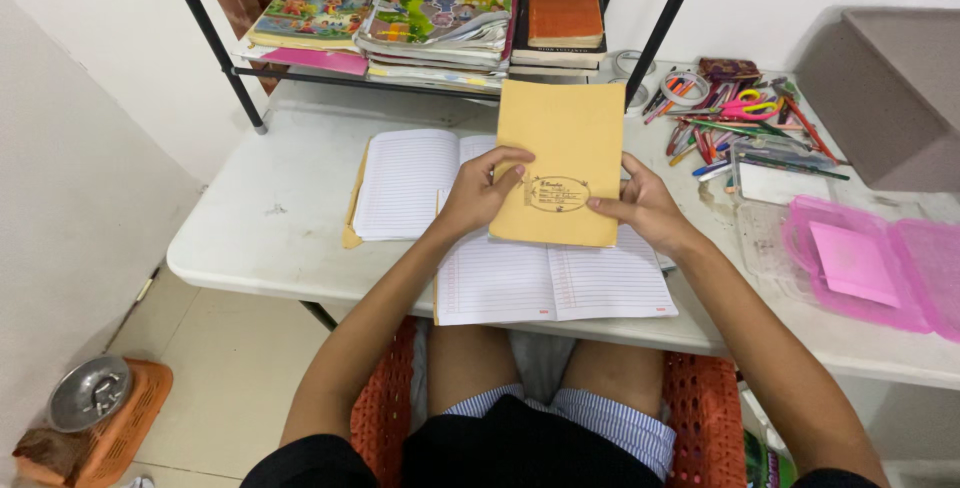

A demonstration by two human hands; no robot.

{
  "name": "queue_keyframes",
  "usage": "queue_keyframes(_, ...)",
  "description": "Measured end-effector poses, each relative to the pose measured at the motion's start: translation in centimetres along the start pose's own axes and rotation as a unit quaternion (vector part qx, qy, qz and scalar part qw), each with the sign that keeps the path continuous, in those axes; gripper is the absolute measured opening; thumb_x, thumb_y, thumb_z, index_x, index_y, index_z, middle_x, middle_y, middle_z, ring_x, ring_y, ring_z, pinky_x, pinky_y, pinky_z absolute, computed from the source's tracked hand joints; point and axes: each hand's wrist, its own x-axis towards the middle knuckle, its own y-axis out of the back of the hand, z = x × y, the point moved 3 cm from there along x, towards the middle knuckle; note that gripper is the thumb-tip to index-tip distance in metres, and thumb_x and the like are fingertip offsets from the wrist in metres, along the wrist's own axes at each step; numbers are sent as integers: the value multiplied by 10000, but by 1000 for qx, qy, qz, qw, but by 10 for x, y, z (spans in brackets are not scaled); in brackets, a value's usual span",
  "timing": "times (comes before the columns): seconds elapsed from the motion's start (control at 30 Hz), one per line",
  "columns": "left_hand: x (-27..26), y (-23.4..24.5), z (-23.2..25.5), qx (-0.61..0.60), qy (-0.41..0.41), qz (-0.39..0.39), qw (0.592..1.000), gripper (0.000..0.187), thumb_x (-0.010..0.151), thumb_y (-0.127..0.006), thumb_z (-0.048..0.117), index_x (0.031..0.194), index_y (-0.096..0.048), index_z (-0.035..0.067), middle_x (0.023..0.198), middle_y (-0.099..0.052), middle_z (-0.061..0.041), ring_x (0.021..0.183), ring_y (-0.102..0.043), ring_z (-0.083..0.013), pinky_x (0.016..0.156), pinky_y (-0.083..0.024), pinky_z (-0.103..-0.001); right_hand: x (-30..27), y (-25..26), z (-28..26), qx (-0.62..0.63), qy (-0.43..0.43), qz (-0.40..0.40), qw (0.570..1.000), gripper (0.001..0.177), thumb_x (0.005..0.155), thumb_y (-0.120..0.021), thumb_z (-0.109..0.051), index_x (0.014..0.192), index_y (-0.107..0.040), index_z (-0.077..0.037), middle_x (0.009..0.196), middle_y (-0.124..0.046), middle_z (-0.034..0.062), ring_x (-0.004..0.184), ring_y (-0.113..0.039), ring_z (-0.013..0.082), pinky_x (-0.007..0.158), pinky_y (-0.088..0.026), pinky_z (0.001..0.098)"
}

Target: The person organizes stationery items on a desk. They place books and notebooks onto a shelf, then sort pens and markers into a pink plastic container.

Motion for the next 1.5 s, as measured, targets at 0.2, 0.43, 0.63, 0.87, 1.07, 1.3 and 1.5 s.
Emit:
queue_keyframes(0.2,-15,26,13,18,78,28,996,242,980,-674,116,1212,-698,49,1143,-754,-76,909,-711,-132,753,-586,-268,-8,-24,-25,-109,-30,15,993,797,881,-691,9,1566,-292,-77,1175,-739,229,852,-750,220,617,-604,318)
queue_keyframes(0.43,-29,52,79,55,-16,-73,996,859,723,-903,223,1469,-492,112,1384,-520,-84,1045,-665,-177,782,-624,-276,-3,-28,-66,-30,40,30,998,821,898,-617,47,1599,-210,-82,1257,-681,272,893,-760,256,609,-652,366)
queue_keyframes(0.63,-25,75,113,178,-40,-82,980,1104,563,-977,306,1514,-443,135,1373,-535,-84,1036,-625,-218,717,-594,-299,5,-32,-96,-17,57,35,998,834,912,-601,42,1610,-164,-99,1278,-664,291,891,-758,279,590,-658,407)
queue_keyframes(0.87,-9,89,128,239,-178,-19,954,970,656,-960,298,1498,-528,84,1349,-607,-116,1114,-649,-237,881,-569,-361,14,-35,-132,-136,153,8,979,820,947,-604,65,1618,-159,-90,1490,-554,243,1108,-698,276,832,-618,359)
queue_keyframes(1.07,12,102,150,271,-242,5,932,959,669,-949,344,1490,-539,67,1344,-611,-159,1144,-671,-286,962,-576,-373,16,-37,-171,-215,130,39,967,636,884,-680,-5,1467,-436,-73,1433,-549,115,1155,-704,191,782,-651,342)
queue_keyframes(1.3,49,122,181,306,-304,44,901,787,722,-938,329,1392,-640,42,1210,-711,-129,1072,-683,-257,923,-557,-390,20,-32,-234,-429,254,30,866,1048,593,-955,-210,1491,-434,-66,1409,-461,146,1203,-596,292,854,-611,345)
queue_keyframes(1.5,105,140,205,358,-374,66,853,718,762,-936,325,1334,-665,-15,1226,-705,-148,1064,-656,-280,940,-536,-402,56,-17,-275,-465,313,85,824,988,637,-940,-239,1490,-483,-44,1426,-471,158,1221,-611,289,810,-598,338)
